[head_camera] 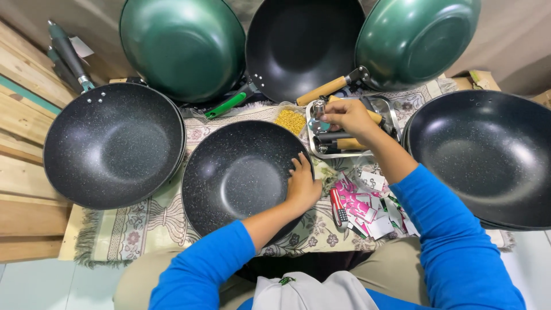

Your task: Assembling handles onto woks and cleaning them using a wrench and a cloth

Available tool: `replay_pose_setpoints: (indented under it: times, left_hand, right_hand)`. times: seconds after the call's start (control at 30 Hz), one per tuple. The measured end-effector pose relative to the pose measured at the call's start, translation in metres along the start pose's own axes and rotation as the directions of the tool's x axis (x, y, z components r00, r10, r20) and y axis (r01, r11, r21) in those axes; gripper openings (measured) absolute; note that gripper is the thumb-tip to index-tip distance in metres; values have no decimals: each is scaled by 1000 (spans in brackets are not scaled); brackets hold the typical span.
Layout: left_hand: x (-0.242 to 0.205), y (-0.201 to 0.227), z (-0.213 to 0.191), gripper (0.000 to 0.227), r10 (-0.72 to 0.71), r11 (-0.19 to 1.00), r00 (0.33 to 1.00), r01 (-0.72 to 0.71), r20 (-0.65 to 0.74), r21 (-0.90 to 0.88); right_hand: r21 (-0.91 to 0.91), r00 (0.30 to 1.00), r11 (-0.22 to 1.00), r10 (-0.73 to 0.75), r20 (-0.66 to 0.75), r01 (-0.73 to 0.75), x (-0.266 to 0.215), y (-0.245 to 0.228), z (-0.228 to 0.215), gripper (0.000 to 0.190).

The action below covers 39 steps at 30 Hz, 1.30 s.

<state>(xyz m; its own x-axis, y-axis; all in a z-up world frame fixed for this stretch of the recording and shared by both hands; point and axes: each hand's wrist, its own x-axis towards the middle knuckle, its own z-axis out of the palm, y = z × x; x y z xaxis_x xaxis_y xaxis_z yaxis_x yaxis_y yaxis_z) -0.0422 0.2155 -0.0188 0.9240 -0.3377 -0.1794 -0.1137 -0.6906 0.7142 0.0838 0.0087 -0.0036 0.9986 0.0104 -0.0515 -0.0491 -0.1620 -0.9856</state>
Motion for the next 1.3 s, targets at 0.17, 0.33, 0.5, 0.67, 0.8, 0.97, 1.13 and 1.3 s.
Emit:
replay_pose_setpoints:
  times: [0.17, 0.33, 0.5, 0.67, 0.8, 0.97, 1.13, 1.3]
  left_hand:
    - [-44, 13, -57, 79, 134, 985, 990, -128, 44, -116]
    - [-60, 4, -138, 74, 295, 916, 954, -266, 54, -301]
    - [-75, 6, -214, 57, 293, 869, 956, -262, 9, -420]
    - [-61, 1, -258, 45, 348, 822, 931, -248, 107, -513]
    - [-57, -3, -274, 30, 335, 860, 936, -260, 103, -439]
    - [-56, -8, -245, 22, 328, 853, 942, -264, 69, -451]
    - [-62, 4, -230, 19, 258, 912, 965, -257, -39, -319]
    - [-70, 18, -220, 18, 259, 921, 939, -311, -227, -236]
  right_hand:
    - [48, 999, 998, -30, -22, 31, -17, -33, 5, 21]
    - [161, 998, 985, -49, -50, 57, -30, -51, 23, 21]
    - [264, 988, 952, -146, -54, 155, -45, -72, 51, 13]
    - [287, 956, 916, -295, 2, 282, -71, -106, 85, 11]
    - [225, 906, 886, -422, 34, 404, -87, -119, 96, 8]
    - [101, 839, 835, -544, 7, 541, -102, -138, 103, 11]
    - [-110, 724, 723, -689, -38, 682, -114, -145, 109, 10]
    - [-281, 646, 646, -756, -105, 710, -117, -143, 115, 12]
